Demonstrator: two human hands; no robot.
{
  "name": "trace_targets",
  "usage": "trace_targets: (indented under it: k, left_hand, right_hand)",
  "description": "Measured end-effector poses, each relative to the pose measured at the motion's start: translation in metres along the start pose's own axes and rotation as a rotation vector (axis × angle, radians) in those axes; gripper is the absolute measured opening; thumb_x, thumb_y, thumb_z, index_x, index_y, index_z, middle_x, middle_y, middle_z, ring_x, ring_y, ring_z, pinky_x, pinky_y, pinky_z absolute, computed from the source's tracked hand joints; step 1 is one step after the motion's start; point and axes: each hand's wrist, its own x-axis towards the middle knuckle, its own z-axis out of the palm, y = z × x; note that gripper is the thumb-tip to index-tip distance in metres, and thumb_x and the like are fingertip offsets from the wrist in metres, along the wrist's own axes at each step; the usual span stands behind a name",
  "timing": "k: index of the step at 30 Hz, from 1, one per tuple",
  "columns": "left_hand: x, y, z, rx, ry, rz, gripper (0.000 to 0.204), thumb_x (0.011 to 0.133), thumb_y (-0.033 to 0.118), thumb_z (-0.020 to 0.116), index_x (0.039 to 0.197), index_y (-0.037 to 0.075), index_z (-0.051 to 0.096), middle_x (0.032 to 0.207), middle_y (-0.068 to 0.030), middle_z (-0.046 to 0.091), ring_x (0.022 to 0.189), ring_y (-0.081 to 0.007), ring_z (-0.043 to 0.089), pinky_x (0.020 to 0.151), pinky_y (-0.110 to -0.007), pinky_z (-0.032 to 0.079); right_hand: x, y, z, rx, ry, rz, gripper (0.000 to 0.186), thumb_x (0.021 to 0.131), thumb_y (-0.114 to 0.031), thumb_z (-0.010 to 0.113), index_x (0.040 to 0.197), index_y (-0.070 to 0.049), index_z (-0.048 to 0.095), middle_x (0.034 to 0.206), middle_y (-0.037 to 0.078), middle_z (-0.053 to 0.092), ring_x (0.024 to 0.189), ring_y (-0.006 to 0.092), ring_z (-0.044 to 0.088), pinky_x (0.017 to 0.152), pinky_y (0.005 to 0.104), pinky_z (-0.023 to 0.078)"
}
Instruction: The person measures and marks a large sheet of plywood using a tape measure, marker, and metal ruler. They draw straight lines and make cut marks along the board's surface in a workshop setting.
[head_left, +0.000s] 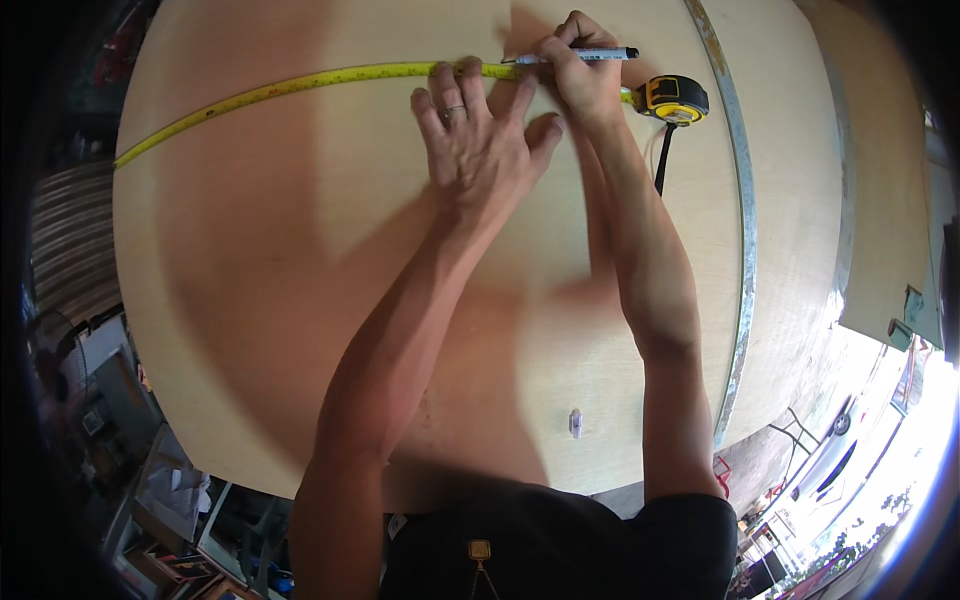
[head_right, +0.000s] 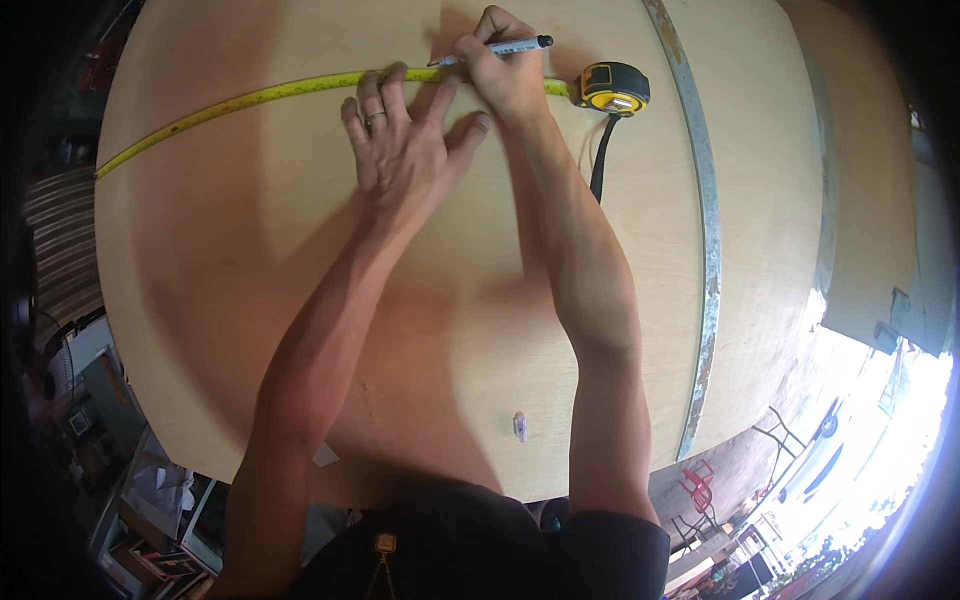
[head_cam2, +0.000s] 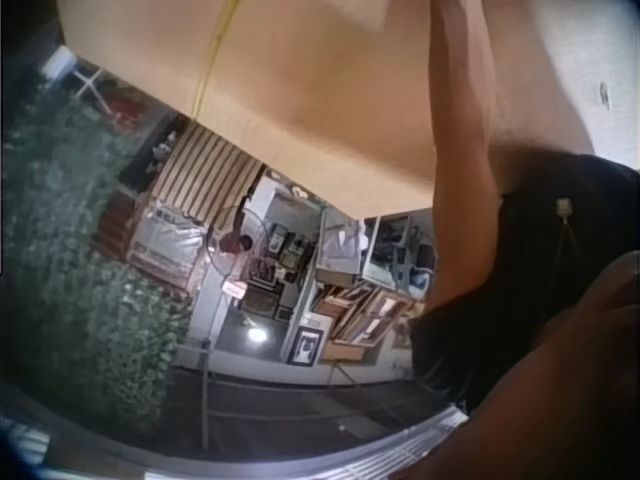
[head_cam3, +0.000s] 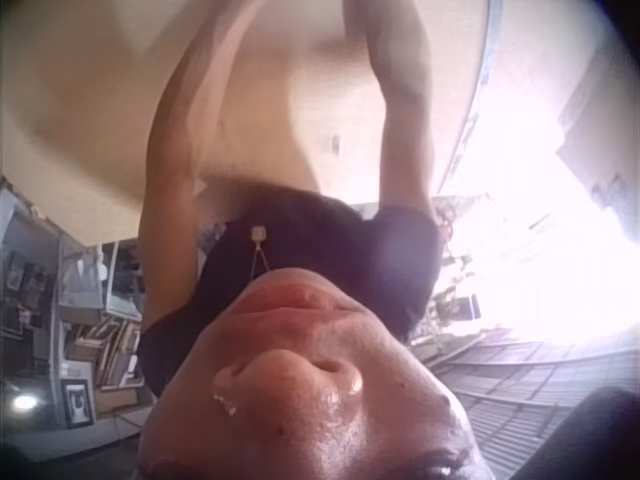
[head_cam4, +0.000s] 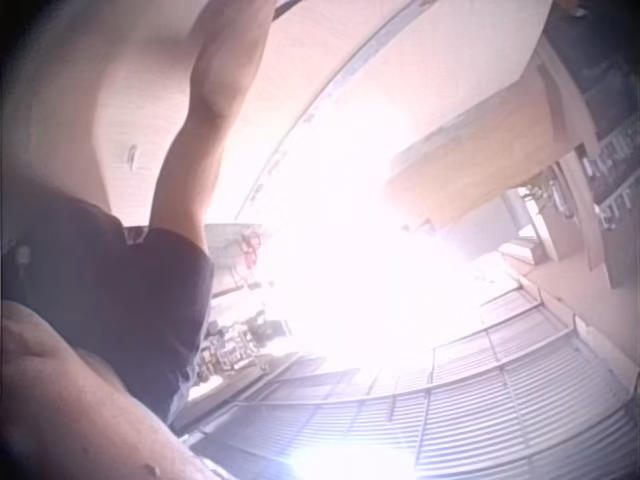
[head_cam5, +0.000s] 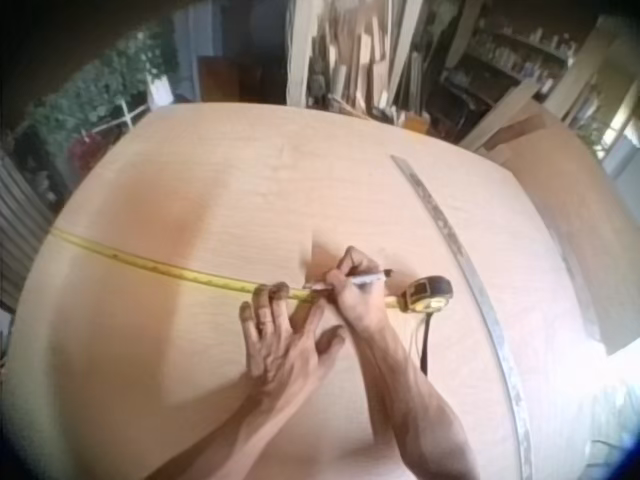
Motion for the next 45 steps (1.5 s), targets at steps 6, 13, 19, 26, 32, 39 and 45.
trace_targets:
  k: [6,13,19,26,32,39,45]
  left_hand:
    - [0.0001,-0.0001,0.0022,-0.001,0.073,0.028,0.051,0.078,0.051,0.064,0.117,0.019,0.060,0.122,-0.0181,0.041,0.120,-0.0384,0.031,0.097,-0.055,0.026]
    - [-0.0004,0.0031,-0.0013,-0.023,-0.020,0.001,0.057,0.082,0.050,0.062,0.129,0.020,0.052,0.128,-0.0181,0.035,0.126,-0.0383,0.028,0.102,-0.059,0.024]
    - [0.0001,0.0018,0.0029,0.008,0.067,0.035,0.052,0.078,0.051,0.064,0.118,0.018,0.061,0.123,-0.0193,0.040,0.121,-0.0386,0.031,0.098,-0.055,0.027]
    - [0.0006,0.0029,0.0038,0.009,0.068,0.039,0.052,0.079,0.053,0.063,0.118,0.018,0.061,0.123,-0.0194,0.040,0.121,-0.0387,0.031,0.098,-0.056,0.026]
    - [0.0001,0.0027,0.0041,0.017,0.064,0.031,0.052,0.079,0.053,0.063,0.118,0.019,0.061,0.123,-0.0193,0.041,0.120,-0.0383,0.031,0.098,-0.056,0.026]
    - [-0.0004,0.0036,0.0026,0.013,0.050,0.030,0.053,0.080,0.052,0.063,0.122,0.019,0.058,0.124,-0.0190,0.039,0.122,-0.0388,0.031,0.098,-0.057,0.027]
    - [-0.0008,0.0040,-0.0015,-0.007,-0.016,0.009,0.056,0.083,0.051,0.062,0.129,0.021,0.052,0.128,-0.0183,0.036,0.125,-0.0398,0.029,0.100,-0.060,0.025]
  right_hand:
    - [0.0000,0.0031,-0.0002,0.036,0.008,-0.022,0.016,0.077,0.004,0.058,0.065,-0.002,0.049,0.064,0.005,0.058,0.059,0.0093,0.054,0.054,0.0226,0.044]
    - [0.0000,0.0002,-0.0024,-0.016,-0.001,-0.025,0.017,0.078,0.005,0.057,0.065,-0.002,0.048,0.063,0.004,0.056,0.058,0.0088,0.053,0.053,0.0225,0.043]
    - [0.0004,0.0013,-0.0027,0.013,-0.020,-0.037,0.019,0.078,0.005,0.057,0.064,-0.002,0.046,0.062,0.005,0.056,0.057,0.0087,0.052,0.052,0.0224,0.043]
    - [0.0013,0.0006,-0.0046,-0.004,-0.020,-0.034,0.019,0.078,0.005,0.057,0.064,-0.002,0.047,0.061,0.004,0.054,0.056,0.0085,0.051,0.051,0.0225,0.042]
    - [-0.0032,-0.0038,0.0001,0.008,-0.011,-0.019,0.016,0.077,0.004,0.054,0.066,-0.004,0.046,0.057,0.004,0.052,0.051,0.0082,0.048,0.045,0.0223,0.040]
    - [-0.0034,-0.0008,-0.0011,-0.012,-0.007,-0.051,0.016,0.078,0.003,0.055,0.066,-0.004,0.046,0.058,0.003,0.052,0.051,0.0076,0.048,0.045,0.0222,0.040]
    - [0.0007,-0.0002,-0.0057,-0.027,0.007,-0.020,0.015,0.079,0.001,0.059,0.067,-0.001,0.050,0.064,0.006,0.058,0.056,0.0089,0.052,0.051,0.0227,0.042]
